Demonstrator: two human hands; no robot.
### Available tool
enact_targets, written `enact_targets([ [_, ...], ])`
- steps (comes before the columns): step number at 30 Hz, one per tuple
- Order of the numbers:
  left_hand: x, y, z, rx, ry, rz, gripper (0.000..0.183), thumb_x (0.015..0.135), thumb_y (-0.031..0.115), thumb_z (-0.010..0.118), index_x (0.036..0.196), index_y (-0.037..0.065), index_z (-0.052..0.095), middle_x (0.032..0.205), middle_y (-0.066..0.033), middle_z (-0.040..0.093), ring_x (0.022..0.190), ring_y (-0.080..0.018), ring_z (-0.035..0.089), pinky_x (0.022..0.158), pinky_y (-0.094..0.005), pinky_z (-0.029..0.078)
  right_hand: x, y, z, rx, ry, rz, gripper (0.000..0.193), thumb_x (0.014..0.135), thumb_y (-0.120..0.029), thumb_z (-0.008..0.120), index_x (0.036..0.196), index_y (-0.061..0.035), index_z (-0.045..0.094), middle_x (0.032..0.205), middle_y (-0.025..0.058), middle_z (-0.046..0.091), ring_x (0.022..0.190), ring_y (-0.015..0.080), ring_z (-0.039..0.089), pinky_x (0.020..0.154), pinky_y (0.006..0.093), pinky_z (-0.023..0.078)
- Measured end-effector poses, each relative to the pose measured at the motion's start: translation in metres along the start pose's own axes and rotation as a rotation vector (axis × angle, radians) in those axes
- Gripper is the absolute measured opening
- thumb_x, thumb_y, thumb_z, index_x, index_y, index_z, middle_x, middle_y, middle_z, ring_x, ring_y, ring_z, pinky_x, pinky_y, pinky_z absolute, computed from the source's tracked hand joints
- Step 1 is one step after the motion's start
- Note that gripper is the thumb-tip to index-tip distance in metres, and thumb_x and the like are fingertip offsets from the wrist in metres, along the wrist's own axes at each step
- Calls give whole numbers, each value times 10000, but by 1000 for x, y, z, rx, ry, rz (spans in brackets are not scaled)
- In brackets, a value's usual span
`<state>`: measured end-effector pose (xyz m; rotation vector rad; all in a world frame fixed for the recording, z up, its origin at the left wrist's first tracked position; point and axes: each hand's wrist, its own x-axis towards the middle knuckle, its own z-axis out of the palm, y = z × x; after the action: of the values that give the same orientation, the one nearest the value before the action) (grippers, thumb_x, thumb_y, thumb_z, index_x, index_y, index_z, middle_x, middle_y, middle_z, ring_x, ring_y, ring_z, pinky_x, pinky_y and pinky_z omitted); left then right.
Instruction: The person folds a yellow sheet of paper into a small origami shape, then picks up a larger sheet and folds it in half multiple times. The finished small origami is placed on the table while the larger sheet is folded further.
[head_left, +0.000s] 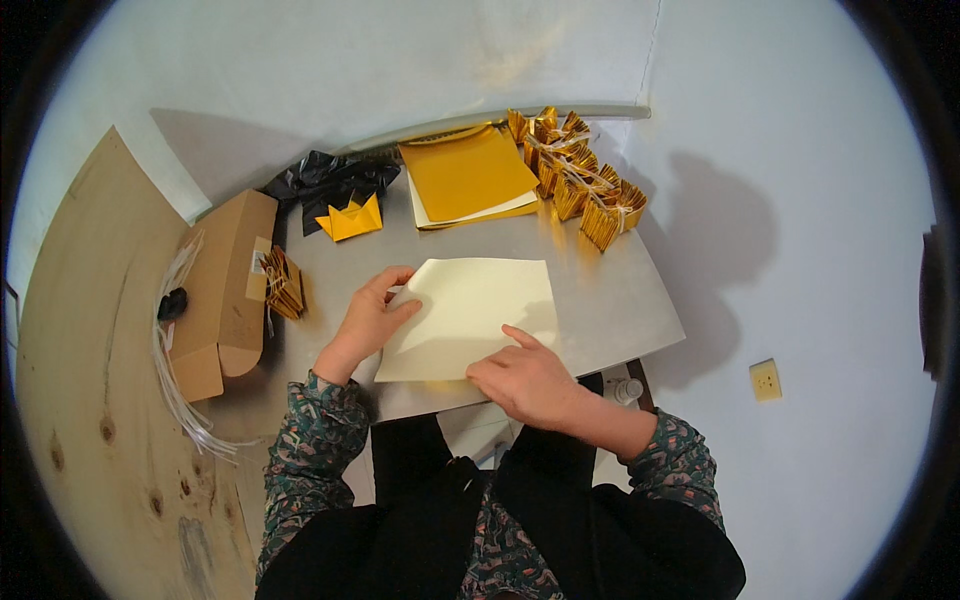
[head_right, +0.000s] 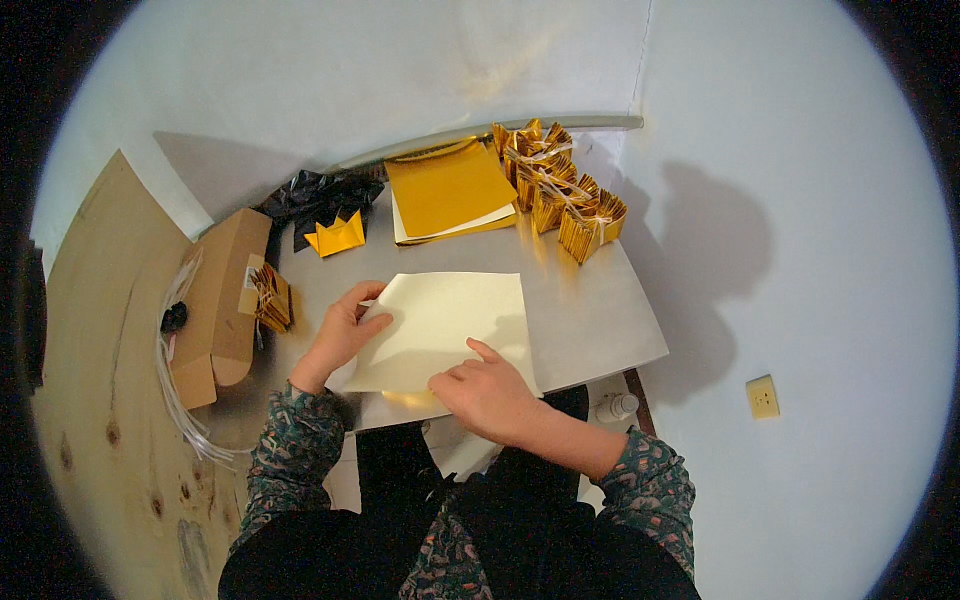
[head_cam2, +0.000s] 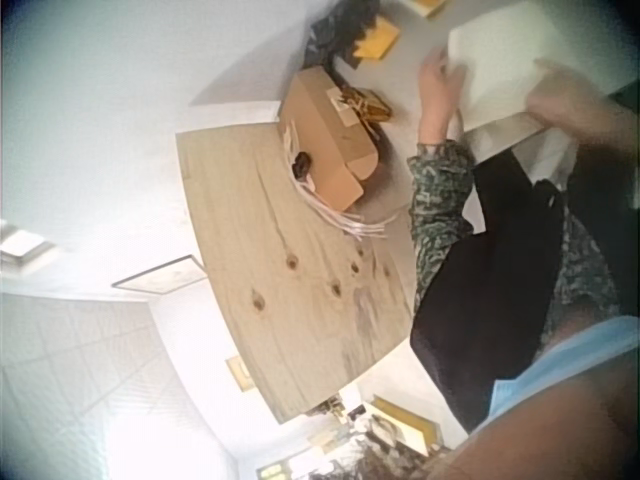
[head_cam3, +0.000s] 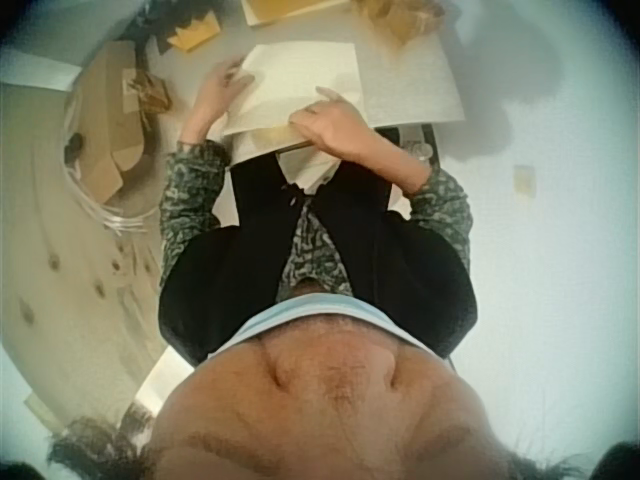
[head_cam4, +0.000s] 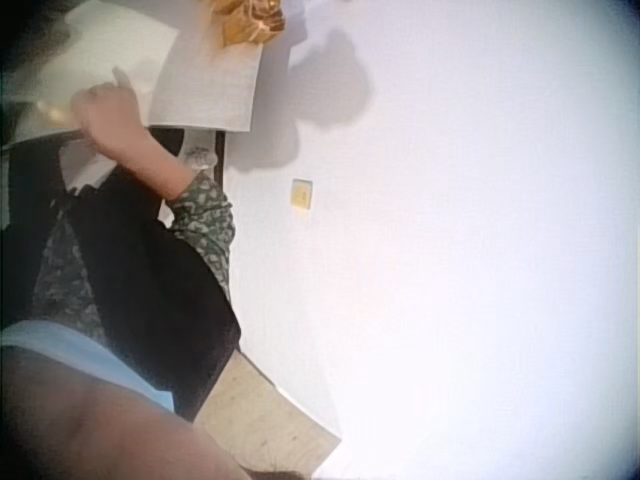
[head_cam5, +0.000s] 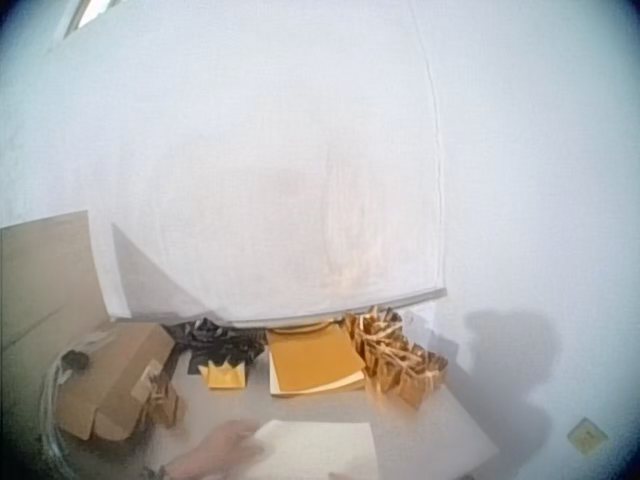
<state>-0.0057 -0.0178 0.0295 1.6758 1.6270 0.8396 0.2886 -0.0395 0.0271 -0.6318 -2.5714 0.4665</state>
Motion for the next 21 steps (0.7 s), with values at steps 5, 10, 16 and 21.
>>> enact_targets([
  [5, -7, 22, 0, -456, -30, -21, 632, 970, -23, 697, 1543, 98, 459, 1248, -62, 672, 1134, -136, 645, 972, -272, 527, 12, 4, -39, 120, 167, 23, 106, 917, -161, 698, 999, -94, 707, 1066, 124, 703, 1137, 326, 646, 1120, 493, 447],
  [10, -31, 54, -11, -464, -115, 207, 813, 943, -25, 716, 1639, 99, 315, 1450, -88, 570, 1294, -168, 571, 1090, -320, 463, 17, 4, -74, 38, 302, -48, 73, 897, -142, 732, 938, -85, 712, 1386, 134, 598, 1373, 416, 480, 1213, 565, 332],
  [16, -52, 80, -20, -315, -207, 413, 880, 910, -5, 756, 1660, 134, 319, 1626, -71, 442, 1408, -181, 496, 1153, -350, 419, 15, 11, -83, 151, 201, -17, 75, 883, -78, 739, 950, -71, 706, 1326, 122, 648, 1269, 351, 592, 1189, 537, 358],
  [21, -53, 83, -22, -314, -270, 456, 744, 921, -24, 724, 1598, 118, 449, 1593, -86, 510, 1368, -214, 555, 1111, -359, 468, 12, 9, -77, 342, 271, 109, 100, 878, -66, 753, 962, -44, 705, 1158, 115, 700, 1023, 275, 690, 936, 387, 539],
])
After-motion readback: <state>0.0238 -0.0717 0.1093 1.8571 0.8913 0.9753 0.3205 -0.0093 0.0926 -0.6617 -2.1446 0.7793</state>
